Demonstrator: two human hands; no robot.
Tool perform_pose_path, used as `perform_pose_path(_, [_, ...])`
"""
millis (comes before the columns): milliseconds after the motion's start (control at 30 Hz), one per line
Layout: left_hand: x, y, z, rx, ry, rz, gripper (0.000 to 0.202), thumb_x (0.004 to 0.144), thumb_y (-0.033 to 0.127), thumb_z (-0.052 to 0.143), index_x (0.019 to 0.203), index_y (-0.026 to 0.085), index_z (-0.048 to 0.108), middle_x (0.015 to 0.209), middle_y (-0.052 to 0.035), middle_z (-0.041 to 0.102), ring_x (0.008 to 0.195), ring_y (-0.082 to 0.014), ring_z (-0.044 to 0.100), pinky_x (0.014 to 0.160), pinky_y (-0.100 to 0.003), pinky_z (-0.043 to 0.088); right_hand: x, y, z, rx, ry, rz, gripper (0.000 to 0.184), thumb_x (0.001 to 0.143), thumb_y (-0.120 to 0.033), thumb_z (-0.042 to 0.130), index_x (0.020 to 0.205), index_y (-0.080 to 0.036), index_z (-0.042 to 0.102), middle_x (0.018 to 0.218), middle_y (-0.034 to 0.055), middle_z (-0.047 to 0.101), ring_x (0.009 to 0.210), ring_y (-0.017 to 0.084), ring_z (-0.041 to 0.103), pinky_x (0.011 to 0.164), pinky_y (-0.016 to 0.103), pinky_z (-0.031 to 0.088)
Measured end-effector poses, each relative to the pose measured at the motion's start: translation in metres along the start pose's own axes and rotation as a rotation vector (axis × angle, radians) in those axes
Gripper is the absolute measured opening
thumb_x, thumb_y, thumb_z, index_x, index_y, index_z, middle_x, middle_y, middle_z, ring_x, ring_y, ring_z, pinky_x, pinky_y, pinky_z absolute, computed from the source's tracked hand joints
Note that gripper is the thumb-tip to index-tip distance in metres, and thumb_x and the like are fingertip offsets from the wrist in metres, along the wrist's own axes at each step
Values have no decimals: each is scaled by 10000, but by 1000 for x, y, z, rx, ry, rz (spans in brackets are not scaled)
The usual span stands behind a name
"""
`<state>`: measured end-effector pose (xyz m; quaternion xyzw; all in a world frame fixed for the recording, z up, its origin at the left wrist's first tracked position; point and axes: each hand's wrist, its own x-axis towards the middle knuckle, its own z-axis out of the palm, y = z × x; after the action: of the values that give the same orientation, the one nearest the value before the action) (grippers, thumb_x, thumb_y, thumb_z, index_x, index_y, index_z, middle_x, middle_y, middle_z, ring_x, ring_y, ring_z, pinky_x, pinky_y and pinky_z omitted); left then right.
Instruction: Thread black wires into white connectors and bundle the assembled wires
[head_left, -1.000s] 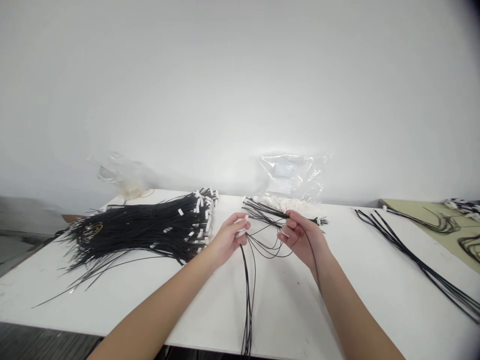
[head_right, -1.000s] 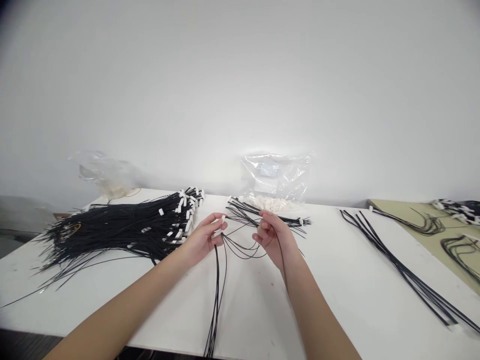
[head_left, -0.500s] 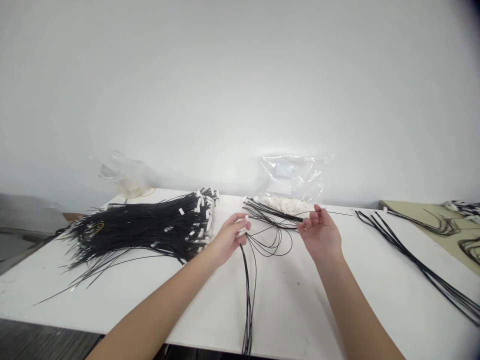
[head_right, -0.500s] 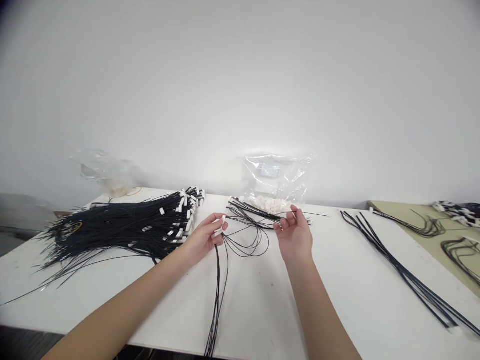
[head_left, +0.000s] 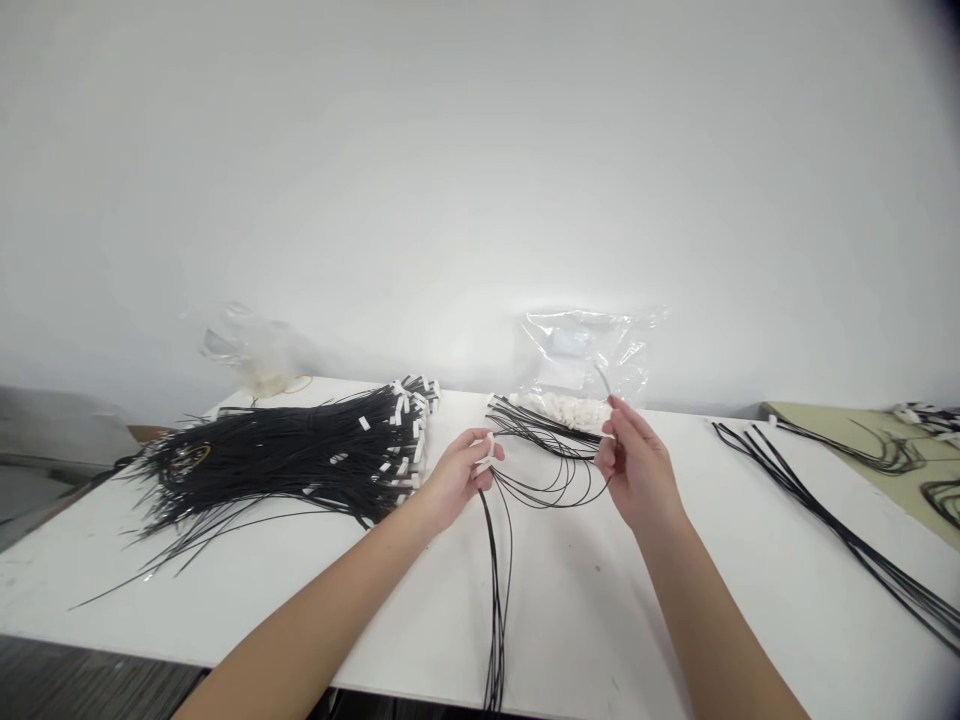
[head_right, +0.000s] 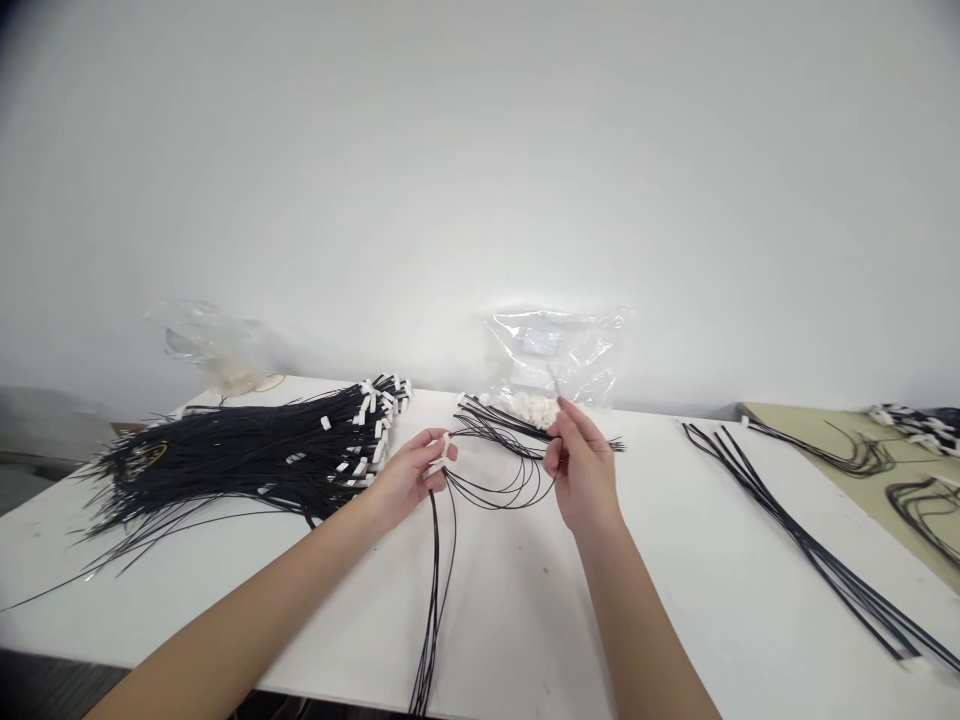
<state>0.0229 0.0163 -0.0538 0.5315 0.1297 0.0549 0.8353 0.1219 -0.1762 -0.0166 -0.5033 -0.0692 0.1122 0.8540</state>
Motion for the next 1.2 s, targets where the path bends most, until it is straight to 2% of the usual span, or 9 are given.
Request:
perform_pose_path(133, [0, 0, 1, -6, 3, 1, 247, 734, 376, 560, 893, 211, 469, 814, 3, 518, 458, -9, 314, 446, -177, 238, -14, 9, 11, -342, -204, -26, 284, 655, -395, 663, 842, -183, 645, 626, -11, 514, 385, 36, 344, 343, 187, 242])
perform_pose_path(233, [0, 0, 1, -20, -6, -3, 258, 727, 383, 569, 890, 208, 470, 800, -1, 513, 478, -17, 321, 439, -173, 222, -20, 20, 19, -631, -213, -204, 248, 637, -400, 657, 715, -165, 657, 609, 18, 550, 430, 55, 340, 381, 200, 289])
perform_pose_path(333, [-2, 1, 2, -29, -31, -18, 257, 731, 382, 565, 897, 210, 471, 777, 3, 500, 481, -19, 311, 437, -172, 215, -21, 29, 21, -780, -188, -340, 222, 673, -398, 615, 680, -178, 645, 590, 13, 551, 445, 67, 335, 407, 206, 314])
perform_pose_path(500, [-6, 5, 7, -53, -76, -39, 252, 735, 364, 567, 910, 208, 476, 751, 7, 479, 494, -22, 314, 442, -168, 226, -19, 30, 19, -835, -129, -392, 205, 707, -384, 579, 701, -186, 632, 582, 5, 544, 438, 74, 344, 419, 211, 329])
perform_pose_path(867, [-7, 8, 8, -69, -93, -43, 241, 737, 344, 565, 911, 200, 480, 726, 7, 471, 504, -28, 322, 441, -163, 226, -18, 30, 18, -869, -135, -462, 162, 724, -354, 576, 714, -203, 635, 637, -2, 566, 458, 76, 371, 452, 218, 356])
perform_pose_path(1200, [-6, 8, 9, -49, -72, -43, 279, 700, 372, 595, 886, 187, 500, 677, 6, 468, 521, -42, 353, 422, -160, 194, -19, 28, 18, -925, -292, -661, 183, 790, -341, 506, 723, -215, 622, 640, 18, 539, 509, 105, 419, 459, 234, 355])
